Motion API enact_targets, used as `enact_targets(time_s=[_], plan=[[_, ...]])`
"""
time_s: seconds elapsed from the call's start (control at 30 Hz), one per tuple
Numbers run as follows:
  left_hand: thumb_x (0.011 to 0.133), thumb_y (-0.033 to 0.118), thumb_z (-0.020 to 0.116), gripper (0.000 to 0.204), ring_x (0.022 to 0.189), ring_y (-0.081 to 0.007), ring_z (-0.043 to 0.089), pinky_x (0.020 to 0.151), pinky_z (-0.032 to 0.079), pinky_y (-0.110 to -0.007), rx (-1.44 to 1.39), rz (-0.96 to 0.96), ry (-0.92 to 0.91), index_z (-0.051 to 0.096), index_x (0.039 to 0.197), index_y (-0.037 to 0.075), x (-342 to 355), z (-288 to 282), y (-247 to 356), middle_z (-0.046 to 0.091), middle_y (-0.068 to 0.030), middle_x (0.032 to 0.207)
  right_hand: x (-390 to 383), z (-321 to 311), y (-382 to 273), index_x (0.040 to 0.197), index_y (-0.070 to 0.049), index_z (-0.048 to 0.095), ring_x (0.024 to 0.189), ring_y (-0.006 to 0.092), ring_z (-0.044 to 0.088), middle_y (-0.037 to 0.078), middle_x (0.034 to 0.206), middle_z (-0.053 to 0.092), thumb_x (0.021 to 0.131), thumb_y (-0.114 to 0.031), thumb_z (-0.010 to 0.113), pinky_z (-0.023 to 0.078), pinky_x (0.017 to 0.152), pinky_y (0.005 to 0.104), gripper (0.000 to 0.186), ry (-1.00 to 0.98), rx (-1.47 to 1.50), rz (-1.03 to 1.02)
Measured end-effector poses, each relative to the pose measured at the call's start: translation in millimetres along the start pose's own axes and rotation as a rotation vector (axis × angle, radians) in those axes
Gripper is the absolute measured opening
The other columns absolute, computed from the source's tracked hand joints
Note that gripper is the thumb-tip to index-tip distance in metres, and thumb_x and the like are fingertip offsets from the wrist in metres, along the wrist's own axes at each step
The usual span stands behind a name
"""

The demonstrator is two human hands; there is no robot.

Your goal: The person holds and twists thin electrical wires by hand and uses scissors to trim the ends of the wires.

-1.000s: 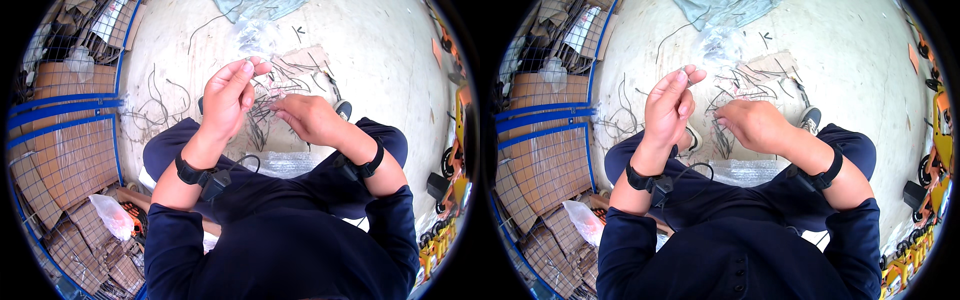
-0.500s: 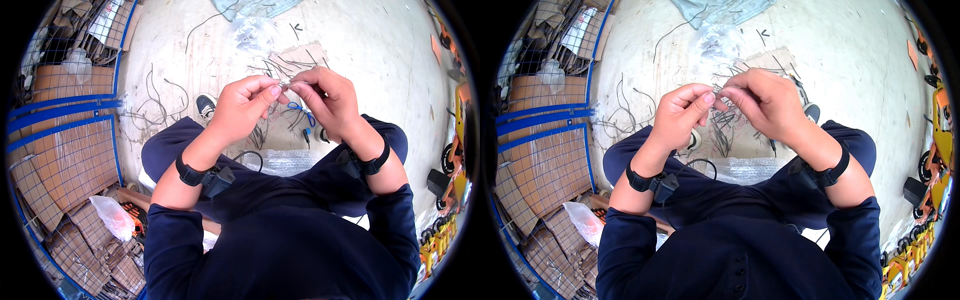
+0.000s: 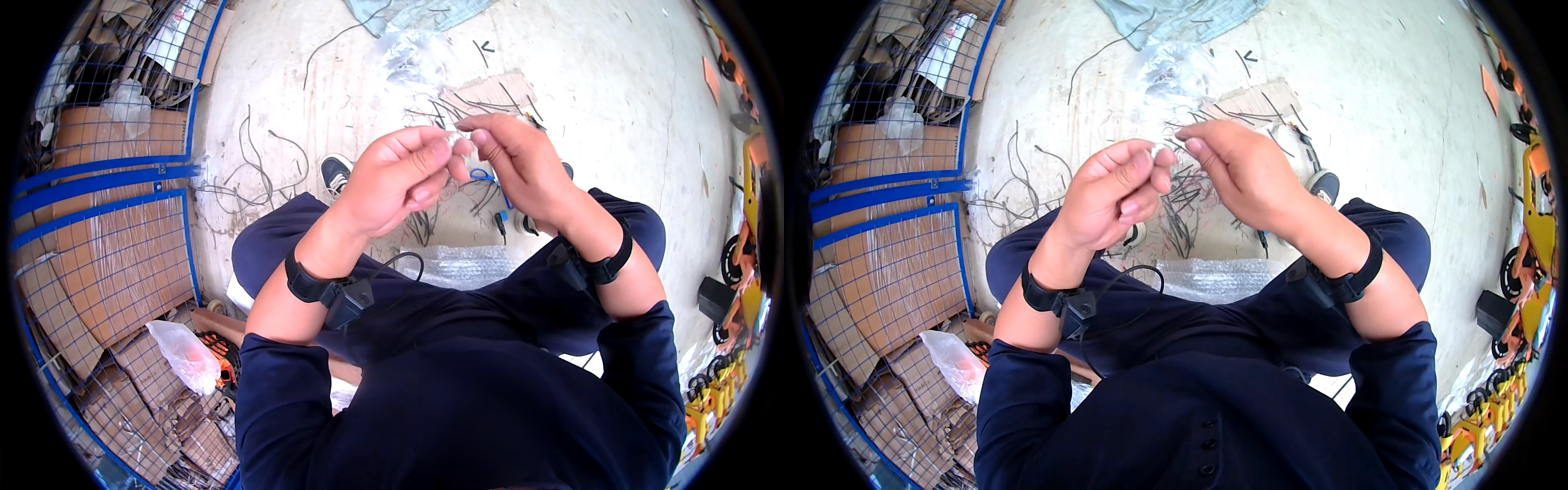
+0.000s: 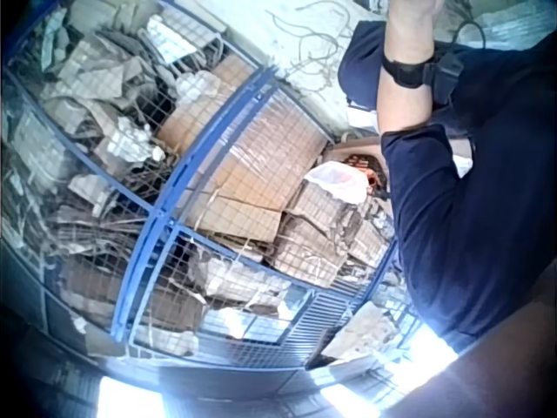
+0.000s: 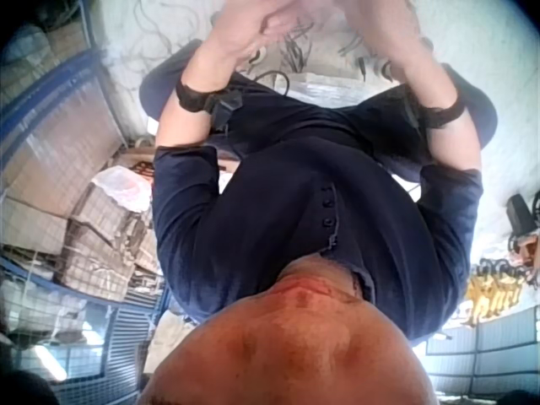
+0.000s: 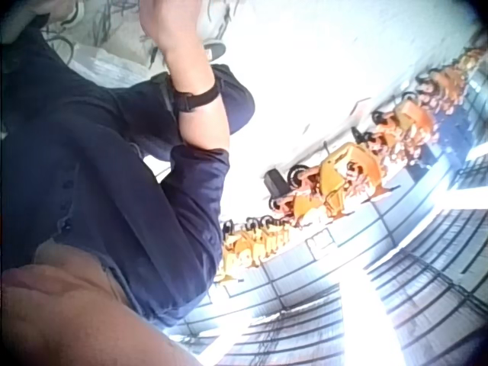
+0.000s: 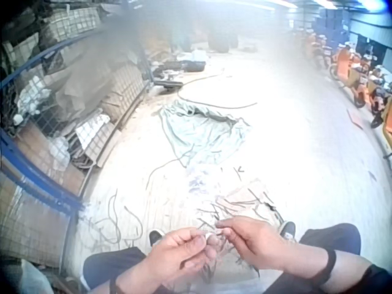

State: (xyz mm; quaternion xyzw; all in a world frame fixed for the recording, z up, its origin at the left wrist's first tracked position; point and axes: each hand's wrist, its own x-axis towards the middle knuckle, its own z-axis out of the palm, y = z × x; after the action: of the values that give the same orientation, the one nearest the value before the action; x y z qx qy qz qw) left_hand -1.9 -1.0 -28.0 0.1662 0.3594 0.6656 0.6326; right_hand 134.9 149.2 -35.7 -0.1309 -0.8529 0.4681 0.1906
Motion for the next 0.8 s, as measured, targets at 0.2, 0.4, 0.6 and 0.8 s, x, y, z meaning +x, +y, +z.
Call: enact_targets(time_s=[0.2, 0.4, 0.6, 0.8], plan=[[0.098, 0.016, 0.049, 0.024, 0.051, -0.0018, 0.038, 0.045, 0.031, -0.016, 0.003, 0.170, 0.176, 0.059, 0.110, -0.002, 4.0, -4.1, 3.3, 0.066, -0.0137, 0.100, -15.2, 13.6, 2.1, 0.106, -0.003, 0.060, 0.075, 0.0354, 0.062, 0.016, 0.083, 0.064, 0.088, -0.011, 0.057, 0.050, 0.062, 0.0418, 0.020, -0.229, -0.111, -0.157], [0.094, 0.016, 0.056, 0.023, 0.052, -0.0010, 0.039, 0.047, 0.033, -0.015, 0.461, 0.227, 0.459, 0.062, 0.107, -0.001, 6.8, 5.4, -0.6, 0.069, -0.0153, 0.100, -13.0, 3.8, -15.0, 0.100, -0.005, 0.064, 0.065, 0.0301, 0.060, 0.011, 0.074, 0.060, 0.084, -0.006, 0.062, 0.048, 0.056, 0.0367, 0.016, -0.303, -0.098, -0.256], [0.094, 0.017, 0.057, 0.022, 0.053, -0.0019, 0.041, 0.048, 0.034, -0.016, 0.648, 0.165, 0.356, 0.063, 0.104, -0.001, 5.3, 6.9, -7.7, 0.069, -0.0089, 0.089, -3.0, -9.1, -15.3, 0.088, -0.007, 0.066, 0.064, 0.0264, 0.062, 0.008, 0.076, 0.064, 0.082, -0.009, 0.067, 0.049, 0.055, 0.0328, 0.007, -0.063, -0.081, -0.301], [0.096, 0.019, 0.054, 0.021, 0.053, -0.0029, 0.043, 0.048, 0.035, -0.017, 0.534, 0.034, 0.090, 0.062, 0.104, 0.001, 3.1, 10.3, -6.8, 0.067, -0.0073, 0.081, 7.0, -23.3, -9.7, 0.089, -0.005, 0.066, 0.064, 0.0215, 0.062, 0.008, 0.077, 0.065, 0.082, -0.010, 0.069, 0.049, 0.056, 0.0296, 0.009, 0.091, -0.102, -0.175]])
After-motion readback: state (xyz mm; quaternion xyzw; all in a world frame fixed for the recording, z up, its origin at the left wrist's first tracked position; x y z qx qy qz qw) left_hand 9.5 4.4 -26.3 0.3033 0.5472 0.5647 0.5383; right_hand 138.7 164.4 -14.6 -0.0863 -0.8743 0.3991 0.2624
